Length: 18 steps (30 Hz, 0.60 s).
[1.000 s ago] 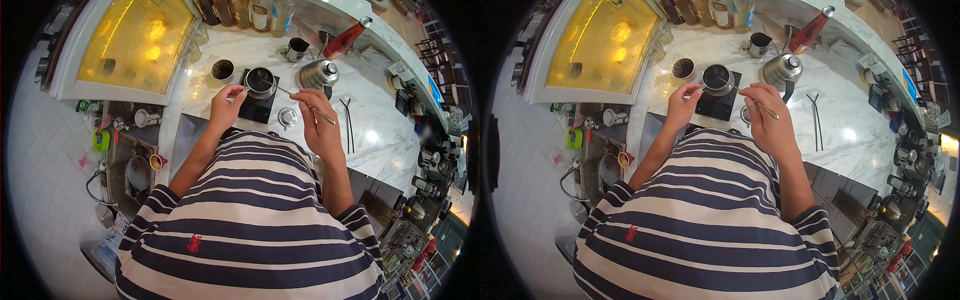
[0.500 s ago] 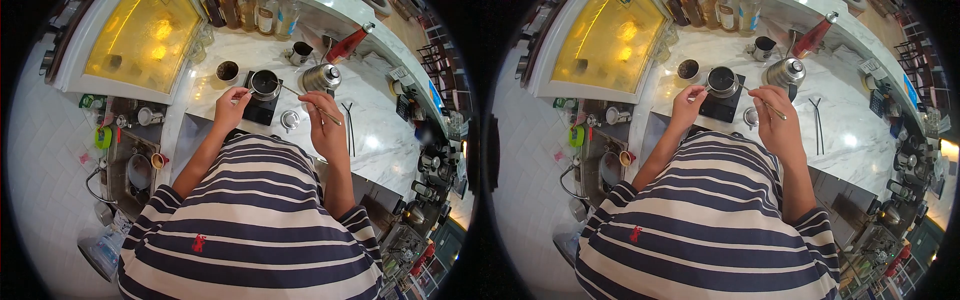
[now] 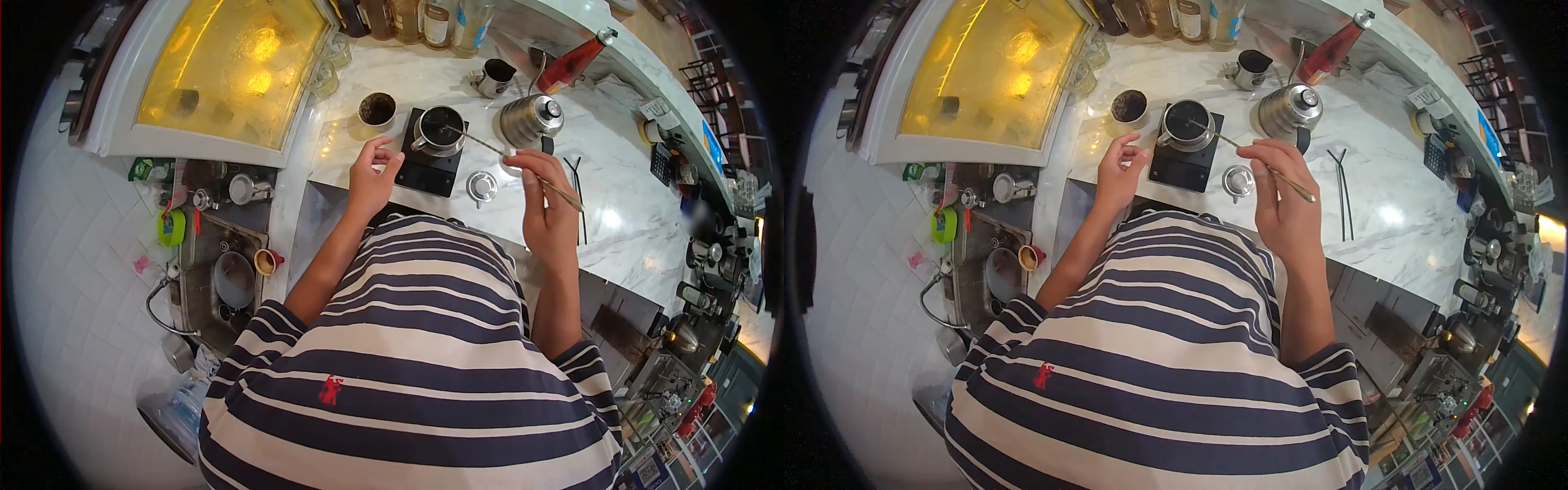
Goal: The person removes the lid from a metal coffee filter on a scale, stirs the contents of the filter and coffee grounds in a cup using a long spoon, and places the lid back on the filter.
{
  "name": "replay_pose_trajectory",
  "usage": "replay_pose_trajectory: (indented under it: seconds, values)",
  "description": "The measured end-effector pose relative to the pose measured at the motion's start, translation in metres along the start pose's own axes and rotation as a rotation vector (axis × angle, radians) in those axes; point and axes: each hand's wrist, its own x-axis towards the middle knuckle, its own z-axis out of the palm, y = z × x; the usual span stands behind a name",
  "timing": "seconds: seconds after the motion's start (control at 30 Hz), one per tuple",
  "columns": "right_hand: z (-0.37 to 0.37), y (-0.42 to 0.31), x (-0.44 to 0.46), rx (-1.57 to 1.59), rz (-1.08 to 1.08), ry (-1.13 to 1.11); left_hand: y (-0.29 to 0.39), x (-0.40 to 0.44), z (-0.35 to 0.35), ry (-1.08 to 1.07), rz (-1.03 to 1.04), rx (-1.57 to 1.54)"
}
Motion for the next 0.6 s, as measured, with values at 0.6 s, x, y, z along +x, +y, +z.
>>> replay_pose_trajectory:
  seconds: [0.6]
  values:
    - [0.015, 0.010, -0.051, 0.455, 0.429, 0.635, -0.086, 0.104, -0.024, 0.047, 0.141, 0.525]
